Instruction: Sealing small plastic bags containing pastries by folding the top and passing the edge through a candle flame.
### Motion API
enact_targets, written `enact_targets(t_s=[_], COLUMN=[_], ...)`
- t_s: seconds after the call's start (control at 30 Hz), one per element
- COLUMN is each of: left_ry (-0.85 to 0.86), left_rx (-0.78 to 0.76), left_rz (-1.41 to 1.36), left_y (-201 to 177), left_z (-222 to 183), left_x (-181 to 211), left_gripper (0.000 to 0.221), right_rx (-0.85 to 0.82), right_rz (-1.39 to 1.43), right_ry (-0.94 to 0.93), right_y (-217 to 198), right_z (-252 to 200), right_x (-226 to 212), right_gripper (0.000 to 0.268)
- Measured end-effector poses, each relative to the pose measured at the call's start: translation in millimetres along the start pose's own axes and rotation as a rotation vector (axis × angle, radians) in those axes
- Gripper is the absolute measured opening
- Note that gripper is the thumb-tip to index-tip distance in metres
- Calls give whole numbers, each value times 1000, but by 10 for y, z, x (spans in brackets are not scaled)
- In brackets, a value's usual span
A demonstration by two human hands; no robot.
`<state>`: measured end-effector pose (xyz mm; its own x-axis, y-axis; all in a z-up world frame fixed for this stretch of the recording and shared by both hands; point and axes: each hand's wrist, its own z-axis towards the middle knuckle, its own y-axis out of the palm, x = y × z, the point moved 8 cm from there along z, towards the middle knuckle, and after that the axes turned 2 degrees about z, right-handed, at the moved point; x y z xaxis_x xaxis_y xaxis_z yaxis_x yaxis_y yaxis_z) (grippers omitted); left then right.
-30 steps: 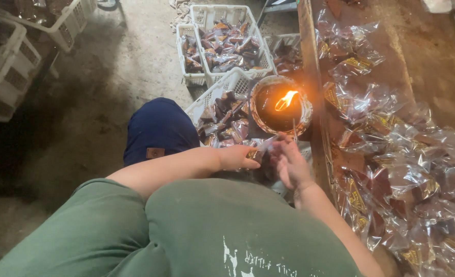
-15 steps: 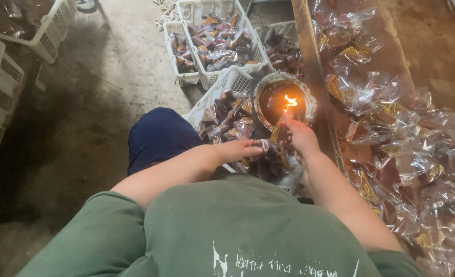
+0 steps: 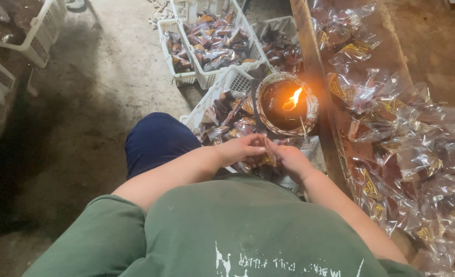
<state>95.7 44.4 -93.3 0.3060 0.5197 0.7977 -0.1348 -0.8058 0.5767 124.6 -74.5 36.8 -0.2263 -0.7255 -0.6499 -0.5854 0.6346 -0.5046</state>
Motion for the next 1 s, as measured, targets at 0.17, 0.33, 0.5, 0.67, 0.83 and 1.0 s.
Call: enact_targets(t_s=[0.17, 0.33, 0.5, 0.67, 0.83, 1.0], left_ry=[-216, -147, -326, -537, -178, -52], left_rx=[289, 549, 417, 145, 44, -27], left_rz=[54, -55, 312, 567, 142, 131], left_y=[-246, -602, -804, 290, 142, 404], left_z=[-90, -198, 116, -624, -279, -335], left_x=[-149, -56, -515, 557, 126, 345], left_gripper=[58, 82, 68, 66, 80, 52], right_rx=[332, 900, 625, 800, 442, -111], right_rz=[-313, -448, -568, -94, -199, 319], right_ry=[-192, -549, 117, -71, -567, -390], right_y=[-899, -2302, -2422, -2093, -1278, -303], right_z=[600, 911, 783, -35, -479, -67], right_x=[136, 501, 838, 175, -368, -45], right_gripper=[37, 36, 79, 59, 68, 89])
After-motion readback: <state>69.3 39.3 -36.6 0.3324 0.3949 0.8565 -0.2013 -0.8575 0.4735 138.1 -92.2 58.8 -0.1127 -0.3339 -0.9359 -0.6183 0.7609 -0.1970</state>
